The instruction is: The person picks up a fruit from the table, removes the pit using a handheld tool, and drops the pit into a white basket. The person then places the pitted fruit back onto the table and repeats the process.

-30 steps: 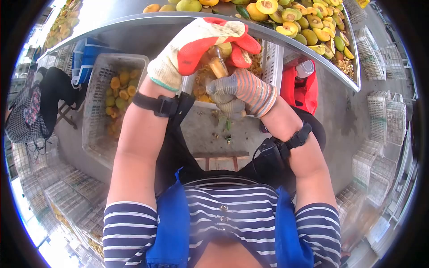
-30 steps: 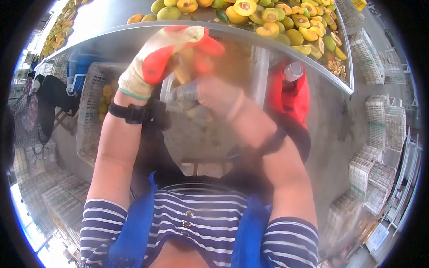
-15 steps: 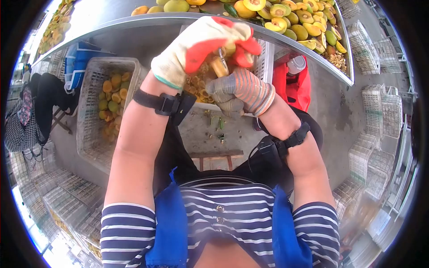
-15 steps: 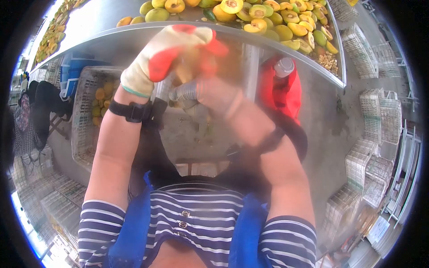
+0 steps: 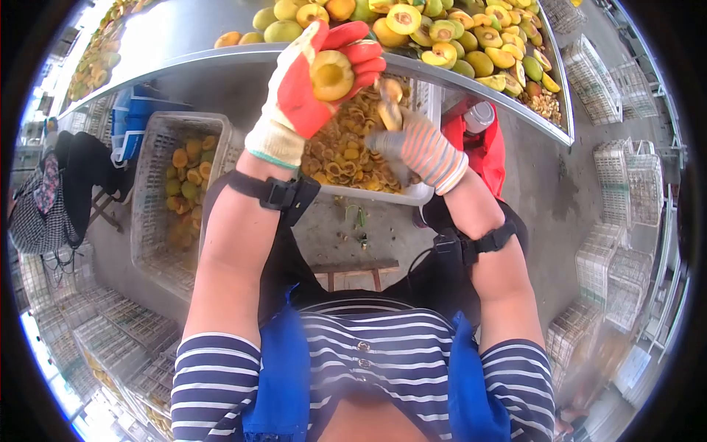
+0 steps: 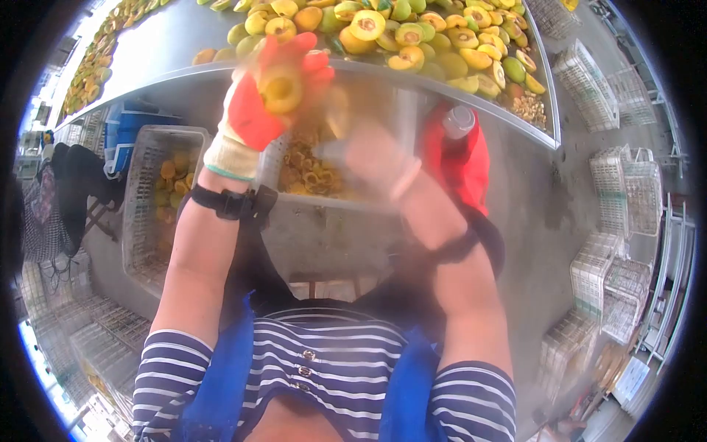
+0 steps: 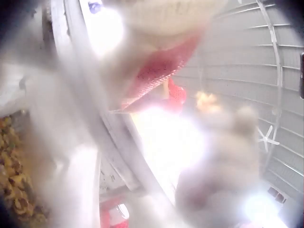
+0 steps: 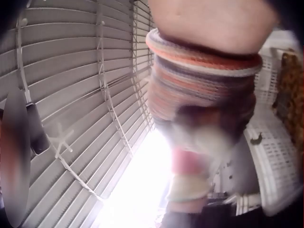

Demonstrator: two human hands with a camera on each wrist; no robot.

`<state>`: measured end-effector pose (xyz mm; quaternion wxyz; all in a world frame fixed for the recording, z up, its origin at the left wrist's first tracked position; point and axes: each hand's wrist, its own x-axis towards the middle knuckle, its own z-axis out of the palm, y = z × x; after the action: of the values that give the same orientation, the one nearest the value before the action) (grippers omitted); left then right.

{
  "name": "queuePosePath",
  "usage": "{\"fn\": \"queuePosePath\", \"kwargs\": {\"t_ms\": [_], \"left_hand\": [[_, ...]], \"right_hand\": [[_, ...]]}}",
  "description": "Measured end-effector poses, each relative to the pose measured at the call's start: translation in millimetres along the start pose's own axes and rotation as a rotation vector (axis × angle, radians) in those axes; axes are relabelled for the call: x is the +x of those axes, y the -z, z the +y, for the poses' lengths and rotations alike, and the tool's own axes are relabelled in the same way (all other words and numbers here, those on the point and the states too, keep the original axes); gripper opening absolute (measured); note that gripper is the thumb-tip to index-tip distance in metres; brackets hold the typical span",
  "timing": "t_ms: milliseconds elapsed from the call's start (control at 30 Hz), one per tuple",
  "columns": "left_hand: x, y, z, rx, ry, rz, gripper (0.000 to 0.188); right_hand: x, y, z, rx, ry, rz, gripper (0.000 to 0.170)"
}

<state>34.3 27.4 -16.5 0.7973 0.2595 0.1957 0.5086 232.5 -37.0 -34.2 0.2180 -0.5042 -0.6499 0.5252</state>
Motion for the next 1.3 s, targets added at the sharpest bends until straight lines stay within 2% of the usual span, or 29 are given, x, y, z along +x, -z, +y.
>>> {"fn": "queuePosePath", "kwargs": {"t_ms": [67,133,200,267,300,367,400,433,467,500,533,567,633,667,700,767,833,933,1033,1100,1167,1200,1233,1267,1300], "left_hand": [[-16,-4,20,0.087,-0.056,0.056,0.053],[-35,1,40,0.167,-0.118,0.115,0.053],[-61,10,64,0.253,-0.171,0.242,0.051],[-89,29,92,0.500,-0.265,0.415,0.043],[-102,30,104,0.725,-0.256,0.655,0.038],[-122,75,130,1.163,-0.219,1.061,0.039],[-136,85,142,1.407,-0.199,1.134,0.045],[-143,97,146,1.460,-0.318,1.139,0.042],[-147,109,149,1.281,-0.350,1.124,0.040],[-145,106,155,1.111,-0.386,1.097,0.040],[-141,103,160,1.094,-0.392,1.053,0.038],[-140,100,159,1.068,-0.392,1.017,0.037],[-134,78,150,0.971,-0.379,0.879,0.035],[-128,66,146,0.901,-0.385,0.776,0.035],[-123,58,141,0.831,-0.393,0.676,0.034],[-111,47,133,0.694,-0.377,0.559,0.033],[-103,47,123,0.701,-0.408,0.534,0.027],[-97,47,118,0.585,-0.402,0.478,0.033],[-98,39,122,0.489,-0.371,0.497,0.035],[-99,32,122,0.449,-0.359,0.527,0.037],[-94,31,112,0.345,-0.404,0.475,0.039],[-86,39,99,0.259,-0.457,0.415,0.040],[-82,39,91,0.176,-0.509,0.358,0.042],[-73,31,79,0.152,-0.543,0.380,0.046],[-67,25,69,0.157,-0.611,0.254,0.044]], "right_hand": [[4,-7,15,-0.498,0.104,0.125,0.029],[-5,-19,18,-0.463,0.003,0.168,0.032],[0,-24,88,-0.929,0.424,0.013,0.030],[3,-34,118,-1.263,0.212,-0.465,0.027],[0,-40,118,-1.294,-0.245,-0.849,0.026],[1,-39,111,-1.100,-0.179,-0.565,0.028],[0,-37,110,-1.001,-0.152,-0.444,0.030],[2,-35,108,-1.127,-0.134,-0.597,0.032],[9,-32,106,-1.247,-0.114,-0.746,0.034],[22,-31,100,-1.284,-0.091,-0.783,0.038],[35,-30,94,-1.320,-0.067,-0.820,0.042],[49,-20,87,-1.245,0.004,-0.618,0.040],[59,-15,-14,-1.111,0.073,-0.237,0.036],[70,-13,-67,-1.279,0.209,-0.130,0.032],[92,-4,-66,-1.089,0.385,0.149,0.033],[128,-3,-119,-0.882,0.194,0.363,0.040],[179,0,-133,-0.924,0.138,0.368,0.046],[263,-7,-82,-0.924,0.079,0.383,0.048],[258,-11,-81,-0.767,0.223,0.540,0.047],[244,-3,-98,-0.441,-0.008,0.438,0.044],[209,-6,-102,0.187,0.011,0.425,0.041],[206,-4,-84,-0.061,0.272,0.332,0.039],[186,-14,-94,-0.277,0.551,0.278,0.036],[160,-34,-100,-0.092,0.275,0.282,0.035],[122,-63,-134,0.094,-0.001,0.280,0.035]]}}
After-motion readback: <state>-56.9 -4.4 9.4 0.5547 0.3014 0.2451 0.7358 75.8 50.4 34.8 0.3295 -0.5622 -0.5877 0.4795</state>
